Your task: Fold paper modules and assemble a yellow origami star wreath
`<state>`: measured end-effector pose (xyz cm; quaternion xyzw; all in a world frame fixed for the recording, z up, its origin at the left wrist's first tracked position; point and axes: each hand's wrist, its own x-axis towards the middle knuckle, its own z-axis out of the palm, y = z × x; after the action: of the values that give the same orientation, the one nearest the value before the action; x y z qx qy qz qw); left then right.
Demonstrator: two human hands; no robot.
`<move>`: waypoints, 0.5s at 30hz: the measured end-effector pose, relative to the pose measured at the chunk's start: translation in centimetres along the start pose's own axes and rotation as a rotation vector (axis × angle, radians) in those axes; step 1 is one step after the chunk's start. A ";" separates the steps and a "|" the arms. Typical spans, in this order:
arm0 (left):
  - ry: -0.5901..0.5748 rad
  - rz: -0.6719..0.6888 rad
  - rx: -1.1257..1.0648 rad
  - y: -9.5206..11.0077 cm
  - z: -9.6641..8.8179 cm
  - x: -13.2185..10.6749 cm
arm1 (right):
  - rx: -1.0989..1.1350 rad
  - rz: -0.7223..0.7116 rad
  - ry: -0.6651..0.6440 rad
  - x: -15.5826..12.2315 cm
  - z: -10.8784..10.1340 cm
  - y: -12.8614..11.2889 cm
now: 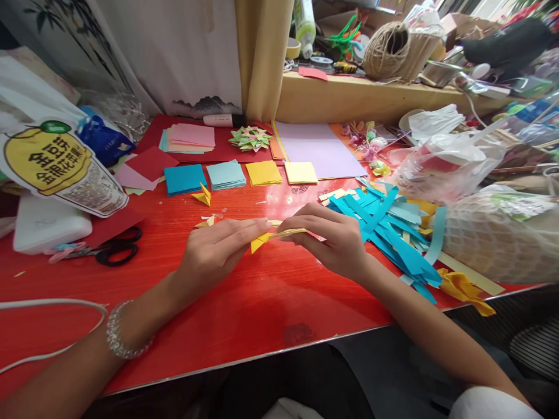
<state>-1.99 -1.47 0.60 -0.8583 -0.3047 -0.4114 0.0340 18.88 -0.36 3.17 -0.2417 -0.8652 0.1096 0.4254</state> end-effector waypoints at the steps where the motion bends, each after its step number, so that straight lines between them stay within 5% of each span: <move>1: -0.006 -0.016 0.004 0.0 0.0 0.0 | -0.009 -0.007 -0.003 0.0 0.0 0.0; 15: -0.013 -0.033 0.012 -0.1 0.1 -0.3 | -0.031 -0.011 0.002 0.0 -0.1 -0.1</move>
<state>-2.11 -1.53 0.31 -0.8555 -0.3216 -0.4046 0.0306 18.92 -0.45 3.23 -0.2435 -0.8677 0.0937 0.4231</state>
